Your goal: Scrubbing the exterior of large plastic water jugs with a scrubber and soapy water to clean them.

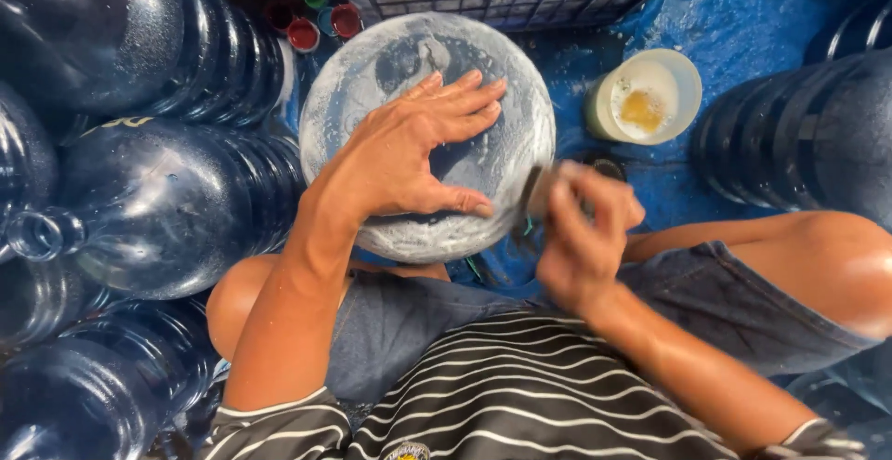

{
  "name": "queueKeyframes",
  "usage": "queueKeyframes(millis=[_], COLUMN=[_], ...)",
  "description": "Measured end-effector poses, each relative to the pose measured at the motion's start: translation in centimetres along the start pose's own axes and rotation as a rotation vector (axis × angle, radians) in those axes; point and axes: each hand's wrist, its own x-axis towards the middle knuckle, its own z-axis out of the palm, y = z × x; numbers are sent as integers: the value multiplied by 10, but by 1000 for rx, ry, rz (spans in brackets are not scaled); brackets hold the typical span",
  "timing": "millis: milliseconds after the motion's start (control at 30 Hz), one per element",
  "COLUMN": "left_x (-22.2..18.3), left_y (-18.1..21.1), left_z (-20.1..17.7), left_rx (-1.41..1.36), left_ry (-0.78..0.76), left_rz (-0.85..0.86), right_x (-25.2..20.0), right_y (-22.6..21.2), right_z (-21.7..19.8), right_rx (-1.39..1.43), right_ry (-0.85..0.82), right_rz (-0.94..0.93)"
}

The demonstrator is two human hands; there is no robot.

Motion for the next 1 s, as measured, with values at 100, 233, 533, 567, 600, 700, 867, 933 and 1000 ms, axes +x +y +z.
queueKeyframes(millis=[100, 233, 533, 567, 600, 700, 867, 933, 1000], left_x=[1, 4, 9, 11, 15, 9, -20, -25, -28], left_y=[-1, 9, 33, 35, 37, 40, 37, 39, 42], left_z=[7, 11, 61, 65, 68, 52, 42, 49, 61], left_rx=[25, 39, 225, 205, 193, 74, 112, 54, 179], left_ry=[16, 6, 59, 96, 138, 215, 518, 567, 812], left_rz=[11, 13, 32, 31, 31, 77, -25, -29, 36], right_x=[48, 84, 151, 154, 161, 164, 150, 144, 143], right_y=[15, 18, 59, 53, 49, 41, 52, 35, 7], right_z=[-22, -35, 15, 26, 38, 43, 23, 14, 2], right_rx=[-88, -142, -186, -208, -228, -188, -263, -242, -30], right_ry=[-267, -410, -634, -638, -635, -602, -537, -543, -746], right_rz=[243, -26, -27, -165, -310, -427, -342, -301, -261])
